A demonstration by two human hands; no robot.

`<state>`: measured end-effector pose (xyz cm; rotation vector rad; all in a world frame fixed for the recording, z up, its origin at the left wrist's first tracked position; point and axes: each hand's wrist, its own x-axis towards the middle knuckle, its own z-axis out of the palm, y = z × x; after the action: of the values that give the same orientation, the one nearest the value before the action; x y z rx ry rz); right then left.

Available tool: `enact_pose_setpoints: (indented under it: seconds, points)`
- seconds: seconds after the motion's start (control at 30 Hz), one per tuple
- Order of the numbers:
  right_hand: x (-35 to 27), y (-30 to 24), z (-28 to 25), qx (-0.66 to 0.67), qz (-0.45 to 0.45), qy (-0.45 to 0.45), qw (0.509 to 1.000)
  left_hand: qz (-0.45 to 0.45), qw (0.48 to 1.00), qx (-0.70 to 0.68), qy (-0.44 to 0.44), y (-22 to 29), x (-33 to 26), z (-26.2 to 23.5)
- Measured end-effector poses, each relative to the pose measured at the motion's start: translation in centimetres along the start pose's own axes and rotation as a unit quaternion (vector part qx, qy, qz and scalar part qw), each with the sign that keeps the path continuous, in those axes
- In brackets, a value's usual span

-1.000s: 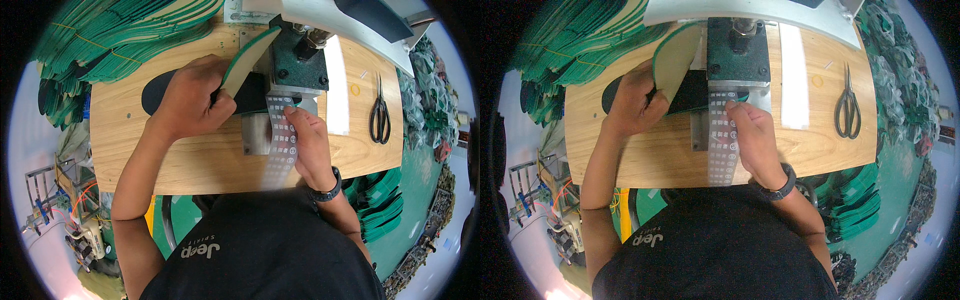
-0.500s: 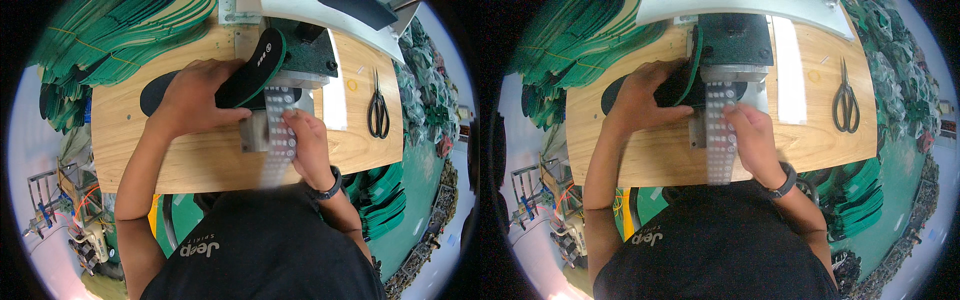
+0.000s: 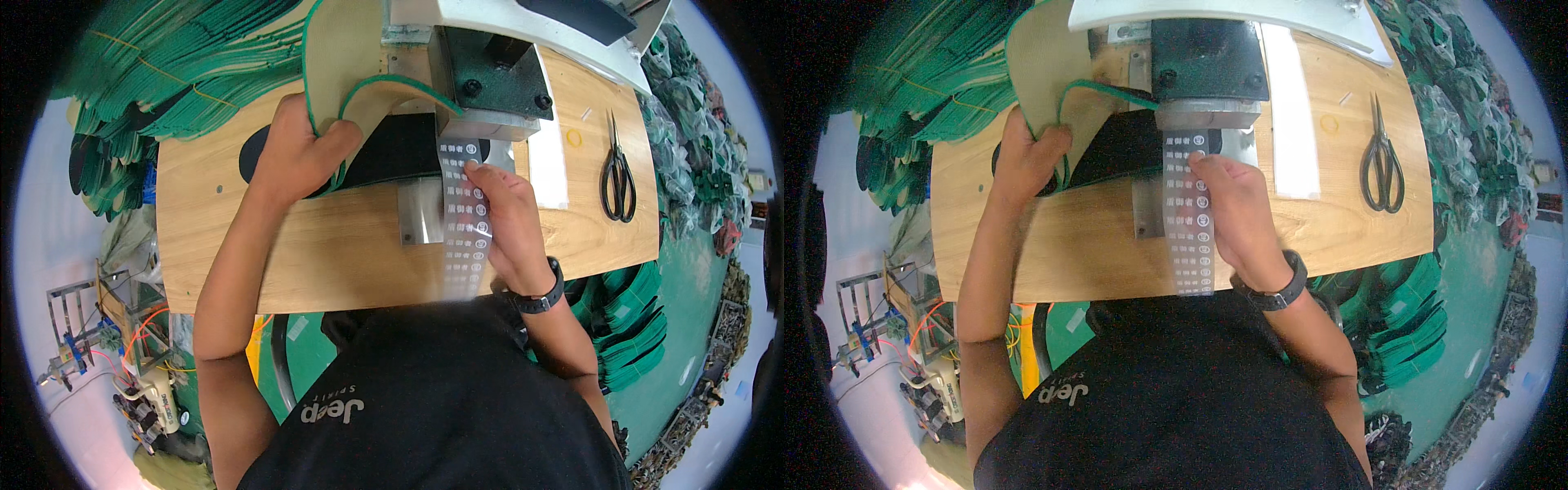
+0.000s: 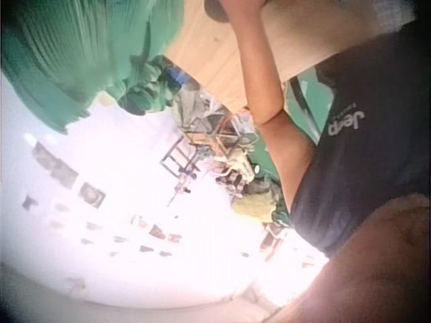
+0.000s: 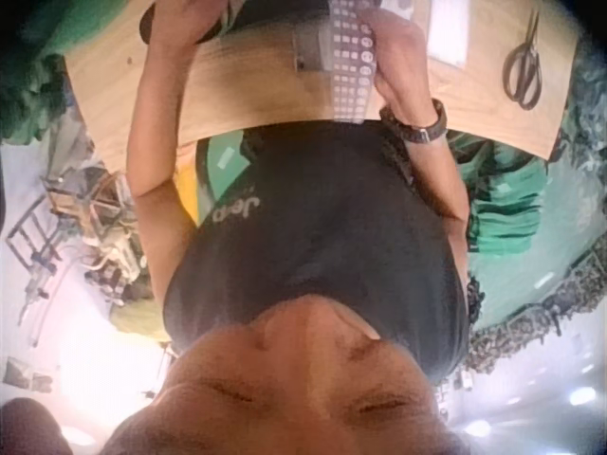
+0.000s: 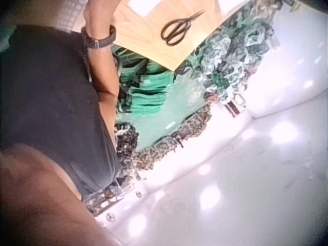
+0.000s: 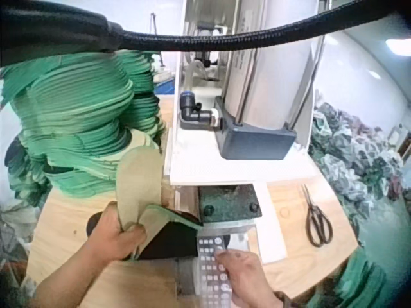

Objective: The person cuts a strip of stickers from a sheet using shears, applies a circular sticker to the heel of an insole while holding it on a metal platform, and wraps a finished bundle of insoles with a rubber band.

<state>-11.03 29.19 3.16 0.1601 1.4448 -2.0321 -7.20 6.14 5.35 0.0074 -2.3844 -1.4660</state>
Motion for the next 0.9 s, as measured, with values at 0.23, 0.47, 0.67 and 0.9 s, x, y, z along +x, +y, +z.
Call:
enact_pose_setpoints:
  seconds: [0.23,0.47,0.67,0.9]
  points:
    - [0.0,0.2,0.1,-0.001,-0.001,0.008,1.000,0.000,1.000,0.018,-0.020,0.1,-0.1,0.0]
    - [0.3,0.1,0.1,-0.008,0.002,0.004,1.000,-0.052,0.994,0.030,-0.094,0.7,0.0,0.1]
    - [-0.9,-0.3,0.2,0.006,-0.015,0.003,1.000,0.032,0.962,0.243,-0.121,0.6,0.0,1.3]
    - [-1.3,1.5,-1.6,-0.049,-0.090,0.007,0.995,0.059,0.962,0.246,-0.099,-0.2,-0.4,1.3]
